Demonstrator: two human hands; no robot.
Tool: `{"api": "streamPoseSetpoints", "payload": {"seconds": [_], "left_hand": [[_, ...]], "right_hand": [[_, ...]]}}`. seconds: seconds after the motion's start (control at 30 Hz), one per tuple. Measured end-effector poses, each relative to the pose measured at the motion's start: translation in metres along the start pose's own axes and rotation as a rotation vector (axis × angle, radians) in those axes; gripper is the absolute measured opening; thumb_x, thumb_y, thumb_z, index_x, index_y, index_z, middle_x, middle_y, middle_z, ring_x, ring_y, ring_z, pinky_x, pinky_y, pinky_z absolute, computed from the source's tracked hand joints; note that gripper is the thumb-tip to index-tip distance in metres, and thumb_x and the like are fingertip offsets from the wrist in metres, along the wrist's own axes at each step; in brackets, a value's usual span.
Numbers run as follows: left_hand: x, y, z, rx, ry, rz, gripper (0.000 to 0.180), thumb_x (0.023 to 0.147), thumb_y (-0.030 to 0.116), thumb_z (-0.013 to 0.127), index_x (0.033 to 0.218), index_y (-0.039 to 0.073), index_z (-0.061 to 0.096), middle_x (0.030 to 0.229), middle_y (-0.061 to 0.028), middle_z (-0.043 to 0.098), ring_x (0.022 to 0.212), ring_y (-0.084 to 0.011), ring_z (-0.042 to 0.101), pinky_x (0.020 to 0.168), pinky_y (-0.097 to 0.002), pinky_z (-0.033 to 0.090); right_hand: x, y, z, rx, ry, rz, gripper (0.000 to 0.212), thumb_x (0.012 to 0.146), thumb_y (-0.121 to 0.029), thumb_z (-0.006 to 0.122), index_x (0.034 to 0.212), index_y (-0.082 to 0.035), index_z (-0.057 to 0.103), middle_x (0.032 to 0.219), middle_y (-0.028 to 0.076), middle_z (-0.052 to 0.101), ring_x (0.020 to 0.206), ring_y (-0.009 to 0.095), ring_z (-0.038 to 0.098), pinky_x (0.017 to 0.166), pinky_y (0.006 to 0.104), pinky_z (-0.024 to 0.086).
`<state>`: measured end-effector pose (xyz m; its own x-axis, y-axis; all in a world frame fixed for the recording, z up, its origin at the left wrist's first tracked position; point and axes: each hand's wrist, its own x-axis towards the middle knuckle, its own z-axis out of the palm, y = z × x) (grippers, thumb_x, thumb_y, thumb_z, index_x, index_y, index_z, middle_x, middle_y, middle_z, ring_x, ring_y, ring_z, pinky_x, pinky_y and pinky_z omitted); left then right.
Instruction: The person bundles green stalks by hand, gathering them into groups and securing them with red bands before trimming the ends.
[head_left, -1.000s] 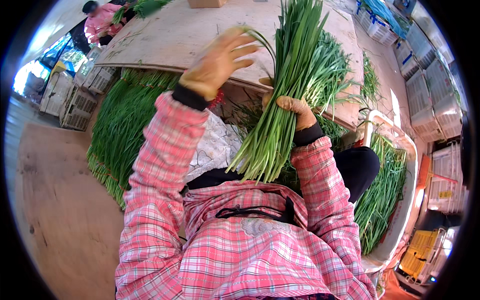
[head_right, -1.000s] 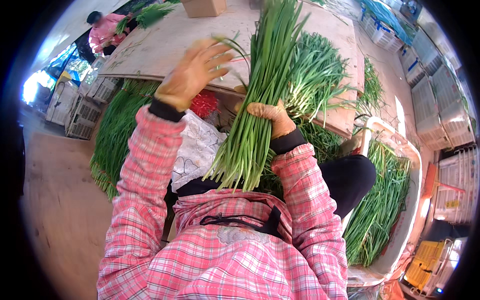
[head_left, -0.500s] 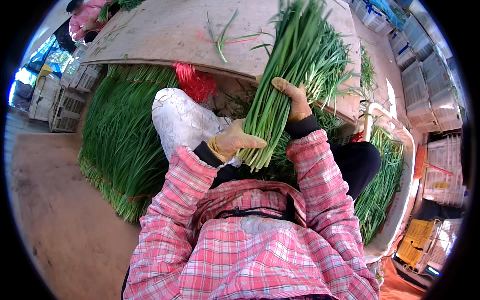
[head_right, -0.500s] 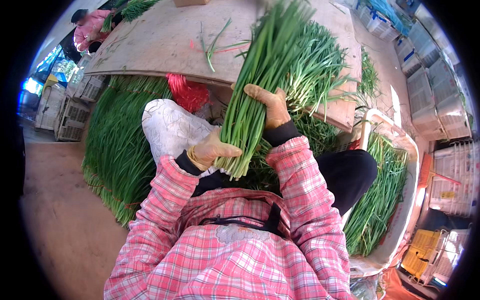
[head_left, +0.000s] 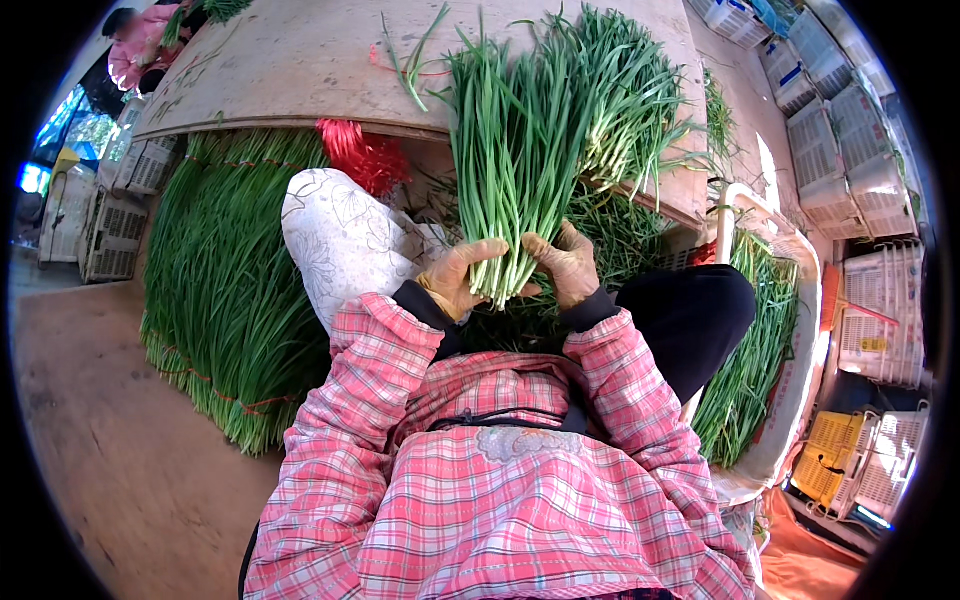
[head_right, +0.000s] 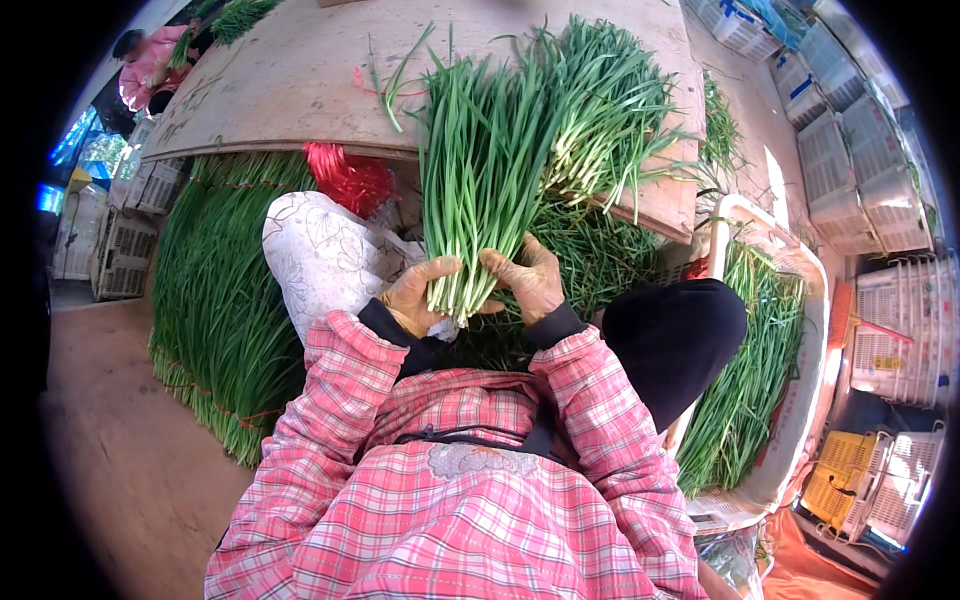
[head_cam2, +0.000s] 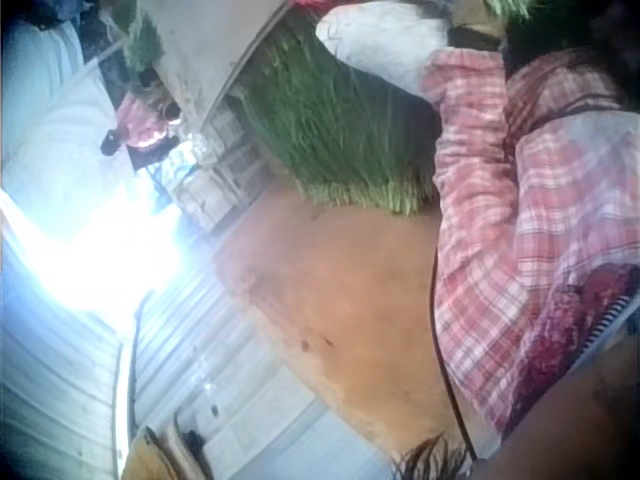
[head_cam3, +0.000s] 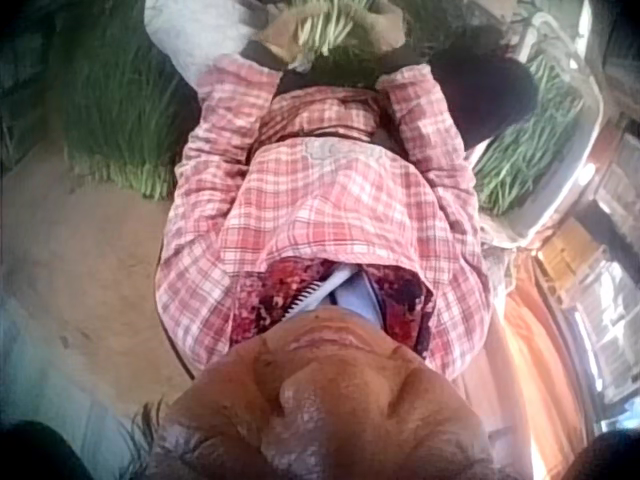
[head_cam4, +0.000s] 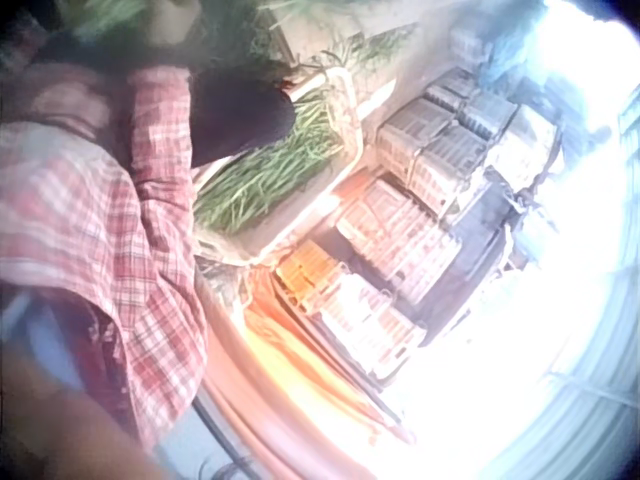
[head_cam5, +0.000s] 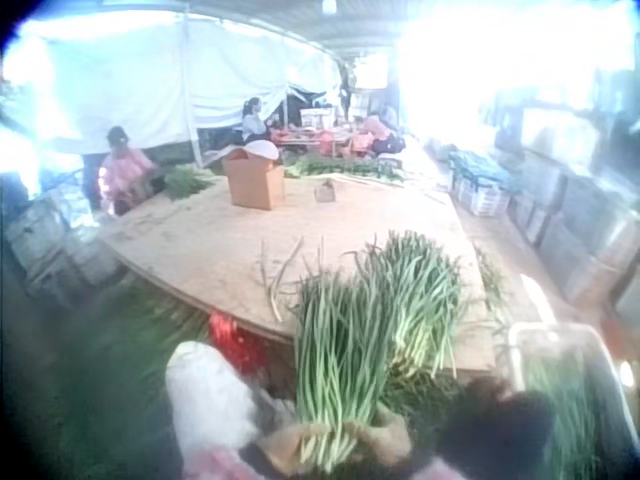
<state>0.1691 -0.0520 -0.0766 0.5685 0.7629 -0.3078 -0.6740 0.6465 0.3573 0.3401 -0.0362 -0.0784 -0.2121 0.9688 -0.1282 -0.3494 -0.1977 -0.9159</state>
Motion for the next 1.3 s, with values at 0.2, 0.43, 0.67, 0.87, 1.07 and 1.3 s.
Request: {"api": "streamPoseSetpoints", "payload": {"seconds": [0.2,0.43,0.67,0.87,1.07,1.3], "left_hand": [[0.0,-0.001,-0.015,0.344,0.03,0.018,0.033,0.078,0.009,0.063,0.107,-0.004,0.055,0.09,-0.0143,0.064,0.072,-0.0213,0.064,0.059,-0.0297,0.053],[-0.001,-0.003,0.009,0.85,0.139,0.282,0.037,0.067,0.0,0.066,0.103,0.001,0.057,0.082,-0.0066,0.062,0.064,-0.0164,0.06,0.051,-0.0274,0.048],[0.001,-0.006,-0.012,0.434,0.067,0.149,0.039,0.067,-0.002,0.063,0.105,0.0,0.057,0.091,-0.0081,0.062,0.079,-0.018,0.06,0.066,-0.0296,0.05],[-0.001,-0.004,-0.014,0.409,0.25,0.011,0.033,0.072,0.002,0.063,0.105,-0.001,0.056,0.087,-0.0113,0.063,0.067,-0.0216,0.063,0.055,-0.0314,0.052],[0.002,-0.009,0.002,0.58,0.208,0.249,0.022,0.072,-0.001,0.063,0.093,0.0,0.055,0.069,-0.0077,0.059,0.056,-0.0169,0.058,0.048,-0.0278,0.048],[0.01,-0.015,-0.002,0.794,0.351,0.275,0.029,0.068,-0.006,0.062,0.095,0.001,0.052,0.068,-0.0066,0.057,0.052,-0.0148,0.056,0.045,-0.0268,0.045]], "right_hand": [[-0.006,0.008,0.006,-0.023,0.0,0.041,0.04,0.083,-0.016,0.066,0.114,0.003,0.05,0.096,0.009,0.062,0.079,0.015,0.062,0.065,0.0229,0.051],[-0.026,-0.015,-0.005,-0.416,0.134,0.019,0.052,0.08,-0.019,0.069,0.115,0.011,0.045,0.093,0.012,0.059,0.083,0.017,0.059,0.074,0.0276,0.049],[-0.024,0.001,0.01,-0.203,0.069,0.107,0.051,0.081,-0.001,0.063,0.122,0.012,0.036,0.083,0.013,0.058,0.066,0.016,0.059,0.06,0.0276,0.051],[-0.026,0.017,0.007,-0.179,0.08,0.045,0.047,0.08,-0.002,0.064,0.119,0.012,0.041,0.076,0.01,0.059,0.065,0.015,0.06,0.057,0.0279,0.05],[-0.023,-0.025,0.011,-0.913,0.201,-0.471,0.029,0.076,-0.013,0.067,0.103,-0.005,0.06,0.077,0.01,0.062,0.064,0.024,0.062,0.059,0.032,0.048],[0.007,-0.071,0.038,-1.151,0.028,-0.595,0.033,0.076,-0.018,0.062,0.107,-0.009,0.059,0.079,0.009,0.064,0.067,0.027,0.062,0.059,0.0369,0.049]]}}
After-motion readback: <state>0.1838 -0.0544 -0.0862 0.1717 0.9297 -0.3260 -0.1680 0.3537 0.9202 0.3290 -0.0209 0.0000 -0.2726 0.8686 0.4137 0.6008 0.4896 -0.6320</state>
